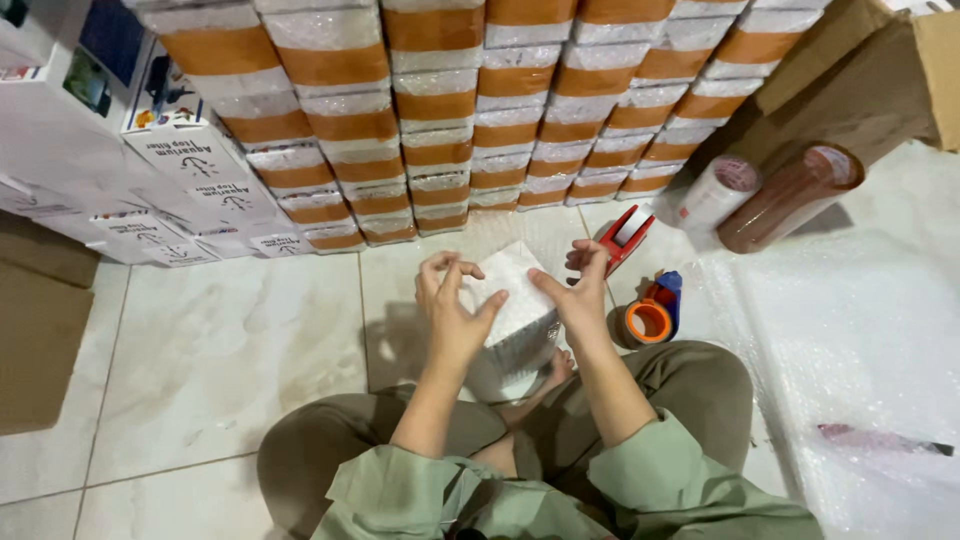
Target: The person stacks multiple small boxes labeled 'Aquarium Top Filter' on the floor. They then sit down, wrap a single box in bubble wrap, and secure it with packing tape using a handheld dispenser.
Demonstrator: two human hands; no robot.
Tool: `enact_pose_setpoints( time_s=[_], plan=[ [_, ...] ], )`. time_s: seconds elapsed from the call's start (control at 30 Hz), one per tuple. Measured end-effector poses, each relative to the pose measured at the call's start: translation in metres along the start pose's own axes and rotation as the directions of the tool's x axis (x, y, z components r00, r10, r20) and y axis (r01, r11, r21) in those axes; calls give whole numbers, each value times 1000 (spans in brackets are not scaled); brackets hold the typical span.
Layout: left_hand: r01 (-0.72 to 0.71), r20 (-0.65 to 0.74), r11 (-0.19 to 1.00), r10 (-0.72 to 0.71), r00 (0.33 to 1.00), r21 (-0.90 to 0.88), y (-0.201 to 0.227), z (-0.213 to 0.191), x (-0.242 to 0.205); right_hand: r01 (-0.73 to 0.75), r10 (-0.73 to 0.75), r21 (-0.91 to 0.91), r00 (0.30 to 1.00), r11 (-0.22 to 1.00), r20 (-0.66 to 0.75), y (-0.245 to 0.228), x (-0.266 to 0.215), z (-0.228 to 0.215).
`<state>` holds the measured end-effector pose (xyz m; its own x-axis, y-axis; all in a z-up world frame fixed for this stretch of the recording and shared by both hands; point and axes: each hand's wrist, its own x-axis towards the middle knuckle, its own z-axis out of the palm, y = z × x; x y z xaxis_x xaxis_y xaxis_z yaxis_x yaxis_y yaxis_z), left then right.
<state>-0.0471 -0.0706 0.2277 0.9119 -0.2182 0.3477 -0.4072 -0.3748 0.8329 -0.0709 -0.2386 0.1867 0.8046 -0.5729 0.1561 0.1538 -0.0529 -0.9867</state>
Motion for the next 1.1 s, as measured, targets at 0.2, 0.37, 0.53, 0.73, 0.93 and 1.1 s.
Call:
enact_pose_setpoints(
  time_s=[0.2,0.37,0.53,0.73,0.93,1.1],
  plan=[
    [94,194,975,-54,979,-203,-42,13,21,-229,195,106,945,968,262,-30,-5,-2],
    [2,231,973,52,972,-229,-10,4,25,211,-97,-304,931,929,352,-37,-6,-17],
    [-69,240,978,117,964,-197,-3,6,23,477,-78,-356,677,803,731,-71,4,-28],
    [-299,263,950,312,913,-90,-12,11,21,766,-278,-185,431,615,858,-54,31,-28],
    [-463,217,878,478,851,-116,1,5,16,721,-389,-38,417,691,821,-43,25,-27],
    [-400,176,888,441,880,-225,-3,7,9,761,-473,-13,416,648,777,-29,27,-29]
  ],
)
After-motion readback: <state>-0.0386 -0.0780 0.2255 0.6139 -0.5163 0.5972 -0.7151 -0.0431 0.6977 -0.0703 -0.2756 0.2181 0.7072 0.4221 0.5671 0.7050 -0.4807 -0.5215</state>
